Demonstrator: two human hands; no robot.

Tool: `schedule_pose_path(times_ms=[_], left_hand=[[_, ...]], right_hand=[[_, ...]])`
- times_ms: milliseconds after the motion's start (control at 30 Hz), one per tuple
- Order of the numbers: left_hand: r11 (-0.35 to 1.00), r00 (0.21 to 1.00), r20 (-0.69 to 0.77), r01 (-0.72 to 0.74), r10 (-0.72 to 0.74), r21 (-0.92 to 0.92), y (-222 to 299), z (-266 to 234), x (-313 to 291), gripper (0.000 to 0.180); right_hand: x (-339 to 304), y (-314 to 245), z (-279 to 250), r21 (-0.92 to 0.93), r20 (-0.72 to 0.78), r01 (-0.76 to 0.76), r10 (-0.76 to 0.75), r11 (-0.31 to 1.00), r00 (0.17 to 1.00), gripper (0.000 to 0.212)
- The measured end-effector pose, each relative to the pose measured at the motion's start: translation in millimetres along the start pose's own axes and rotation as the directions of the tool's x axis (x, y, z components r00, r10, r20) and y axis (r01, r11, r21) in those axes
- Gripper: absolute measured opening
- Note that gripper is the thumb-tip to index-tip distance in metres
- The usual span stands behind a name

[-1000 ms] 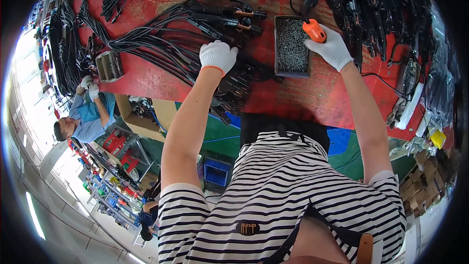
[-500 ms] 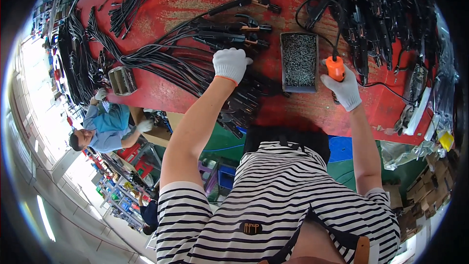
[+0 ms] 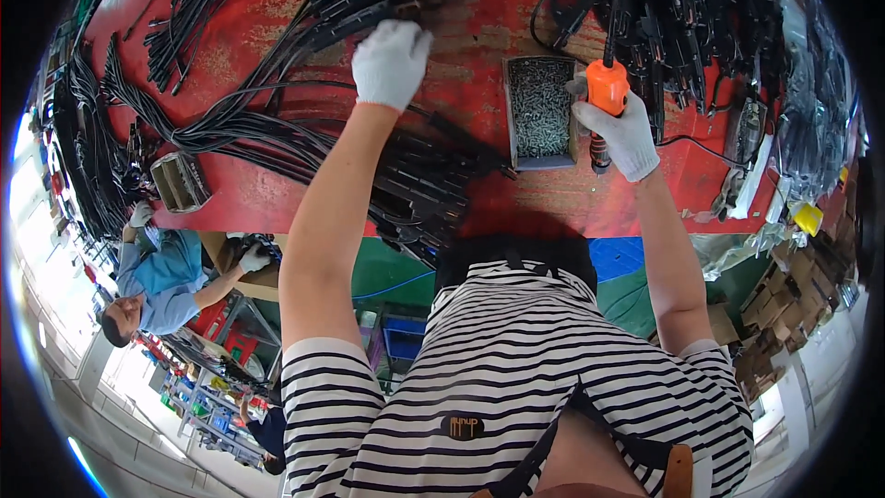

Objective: The person attaches connectors to electrical wire harnesses with an electric screwdriver, driving screws from a screw tray into the connectors.

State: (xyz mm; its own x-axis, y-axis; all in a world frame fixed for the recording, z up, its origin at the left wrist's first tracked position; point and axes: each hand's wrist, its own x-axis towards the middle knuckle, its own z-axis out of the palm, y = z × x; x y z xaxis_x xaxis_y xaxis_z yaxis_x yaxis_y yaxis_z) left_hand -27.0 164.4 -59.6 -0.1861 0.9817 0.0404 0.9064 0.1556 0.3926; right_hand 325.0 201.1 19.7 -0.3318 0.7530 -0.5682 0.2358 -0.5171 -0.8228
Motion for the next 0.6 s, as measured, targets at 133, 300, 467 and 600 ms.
schedule_pose_path(times_ms=[133, 300, 467, 600], left_hand=[[0.987, 0.963, 0.254, 0.053, -0.091, 0.150, -12, 12, -57, 0.036], [0.237, 0.523, 0.363, 0.765, -0.771, -0.599, -43, 24, -34, 0.070], [-0.237, 0.181, 0.464, 0.669, -0.867, -0.705, -29, 10, 16, 0.069], [-0.330, 0.216, 0.517, 0.558, -0.829, -0.762, -36, 15, 7, 0.043]], right_hand=[[3, -5, 17, 0.019, -0.002, -0.061, 0.061, 0.998, 0.998, 0.036], [5, -8, 38, -0.015, 0.052, -0.051, 0.052, 0.999, 0.997, 0.034], [13, -19, 61, -0.026, 0.067, -0.059, 0.061, 0.998, 0.996, 0.036], [25, -25, 77, 0.023, 0.097, -0.066, 0.064, 0.998, 0.993, 0.039]])
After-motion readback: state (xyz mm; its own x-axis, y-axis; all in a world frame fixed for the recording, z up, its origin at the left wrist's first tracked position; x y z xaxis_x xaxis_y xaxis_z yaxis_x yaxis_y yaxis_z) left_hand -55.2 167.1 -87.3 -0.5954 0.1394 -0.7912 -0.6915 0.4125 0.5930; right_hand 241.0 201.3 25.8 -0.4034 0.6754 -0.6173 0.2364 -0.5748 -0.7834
